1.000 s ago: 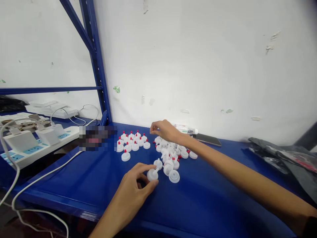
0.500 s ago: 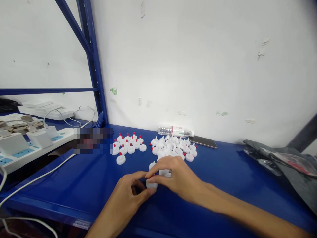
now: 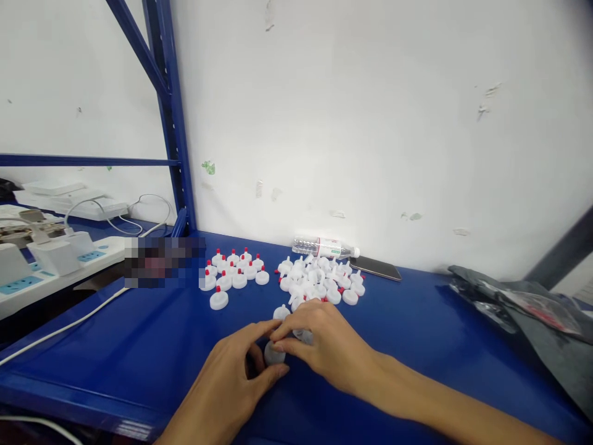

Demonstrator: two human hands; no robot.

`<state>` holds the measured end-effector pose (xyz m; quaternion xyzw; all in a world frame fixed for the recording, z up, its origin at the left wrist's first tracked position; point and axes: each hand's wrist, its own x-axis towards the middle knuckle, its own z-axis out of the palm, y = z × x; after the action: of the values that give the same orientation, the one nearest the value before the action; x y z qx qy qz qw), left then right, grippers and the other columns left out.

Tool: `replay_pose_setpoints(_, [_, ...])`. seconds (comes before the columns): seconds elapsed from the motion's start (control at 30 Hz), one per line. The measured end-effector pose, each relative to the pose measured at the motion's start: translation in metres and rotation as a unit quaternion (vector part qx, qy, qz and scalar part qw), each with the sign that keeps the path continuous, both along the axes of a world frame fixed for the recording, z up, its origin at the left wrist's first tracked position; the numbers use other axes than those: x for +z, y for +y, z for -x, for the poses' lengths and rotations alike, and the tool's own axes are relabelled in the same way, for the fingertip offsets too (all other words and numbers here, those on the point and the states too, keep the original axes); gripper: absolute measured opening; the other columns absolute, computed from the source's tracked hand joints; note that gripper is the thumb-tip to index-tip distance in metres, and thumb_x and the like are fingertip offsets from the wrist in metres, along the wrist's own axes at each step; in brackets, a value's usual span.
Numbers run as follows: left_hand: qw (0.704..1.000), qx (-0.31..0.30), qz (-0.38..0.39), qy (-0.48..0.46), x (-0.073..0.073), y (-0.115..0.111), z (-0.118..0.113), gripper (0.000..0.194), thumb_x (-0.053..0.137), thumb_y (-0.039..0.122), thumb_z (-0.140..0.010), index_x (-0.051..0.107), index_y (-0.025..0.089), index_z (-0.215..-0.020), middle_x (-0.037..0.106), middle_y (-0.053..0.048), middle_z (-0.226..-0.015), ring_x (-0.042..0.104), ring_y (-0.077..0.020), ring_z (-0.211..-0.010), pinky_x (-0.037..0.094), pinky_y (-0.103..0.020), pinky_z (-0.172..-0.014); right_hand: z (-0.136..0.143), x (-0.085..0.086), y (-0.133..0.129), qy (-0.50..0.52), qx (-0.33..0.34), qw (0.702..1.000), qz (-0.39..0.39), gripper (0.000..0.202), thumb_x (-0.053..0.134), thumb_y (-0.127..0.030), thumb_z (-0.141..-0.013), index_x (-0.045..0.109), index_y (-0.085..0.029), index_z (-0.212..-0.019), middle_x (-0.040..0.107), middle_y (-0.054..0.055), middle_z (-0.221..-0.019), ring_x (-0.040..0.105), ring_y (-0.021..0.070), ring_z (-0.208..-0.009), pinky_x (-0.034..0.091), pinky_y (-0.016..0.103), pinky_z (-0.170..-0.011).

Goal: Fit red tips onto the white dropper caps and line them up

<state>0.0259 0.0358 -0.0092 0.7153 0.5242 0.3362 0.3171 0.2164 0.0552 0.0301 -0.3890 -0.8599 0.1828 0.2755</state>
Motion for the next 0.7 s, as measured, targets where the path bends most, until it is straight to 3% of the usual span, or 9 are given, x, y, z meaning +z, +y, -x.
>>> replay_pose_setpoints(0.13, [0.998, 0.009, -0.045, 0.039, 0.003, 0.001, 0.002, 0.032, 0.067, 0.039, -0.081, 0.075, 0.028, -0.11, 0.061, 0.005, -0.059, 0.049, -0.0145, -0.047, 0.037, -0.025, -0.049, 0.0, 0.001, 0.001, 0.008, 0.022, 1.0, -0.007, 0.022, 0.082, -0.022, -0.085, 0.077, -0.028, -0.105, 0.08, -0.004, -0.092, 0.072, 0.0168, -0.087, 0.045, 0.028, -0.088])
replay_pose_setpoints(0.23, [0.991, 0.053, -0.079, 0.098, 0.006, 0.008, 0.013, 0.047, 0.064, 0.044, -0.082, 0.07, 0.027, -0.125, 0.066, 0.003, -0.066, 0.052, -0.0164, -0.047, 0.039, -0.027, -0.052, -0.007, 0.021, 0.002, 0.022, 0.005, 0.999, -0.026, 0.031, 0.081, -0.032, -0.086, 0.073, -0.029, -0.116, 0.08, -0.004, -0.096, 0.072, 0.0174, -0.092, 0.047, 0.029, -0.09])
replay_pose_setpoints(0.33, [0.983, 0.089, -0.09, 0.134, 0.006, 0.021, 0.029, 0.056, 0.058, 0.045, -0.085, 0.061, 0.027, -0.138, 0.074, 0.0, -0.087, 0.058, -0.0176, -0.053, 0.043, -0.028, -0.057, -0.022, 0.049, 0.005, 0.021, -0.062, 0.996, -0.061, 0.013, 0.071, -0.037, -0.095, 0.076, -0.025, -0.098, 0.08, -0.003, -0.089, 0.072, 0.0155, -0.083, 0.048, 0.027, -0.078])
replay_pose_setpoints(0.43, [0.975, 0.116, -0.103, 0.159, 0.003, 0.032, 0.041, 0.056, 0.055, 0.047, -0.088, 0.059, 0.025, -0.139, 0.073, -0.002, -0.09, 0.063, -0.0203, -0.062, 0.043, -0.029, -0.059, -0.035, 0.065, 0.008, -0.048, -0.107, 0.993, -0.032, 0.019, 0.066, -0.037, -0.097, 0.078, -0.024, -0.089, 0.078, -0.001, -0.081, 0.07, 0.0155, -0.073, 0.046, 0.028, -0.066])
replay_pose_setpoints(0.6, [0.953, 0.163, -0.189, 0.172, 0.007, 0.021, 0.034, 0.051, 0.055, 0.048, -0.092, 0.06, 0.024, -0.137, 0.07, -0.005, -0.101, 0.064, -0.0202, -0.066, 0.045, -0.03, -0.06, -0.038, 0.049, 0.011, -0.148, -0.075, 0.986, 0.0, 0.017, 0.077, -0.037, -0.088, 0.079, -0.024, -0.099, 0.077, 0.003, -0.087, 0.069, 0.0189, -0.079, 0.042, 0.03, -0.064])
replay_pose_setpoints(0.7, [0.949, 0.146, -0.242, 0.139, 0.013, 0.005, 0.021, 0.039, 0.052, 0.048, -0.098, 0.065, 0.026, -0.128, 0.067, -0.003, -0.098, 0.062, -0.0181, -0.067, 0.046, -0.029, -0.063, -0.035, 0.035, 0.013, -0.173, -0.057, 0.983, -0.011, 0.012, 0.079, -0.031, -0.088, 0.078, -0.023, -0.097, 0.075, 0.003, -0.089, 0.067, 0.0197, -0.084, 0.038, 0.03, -0.065])
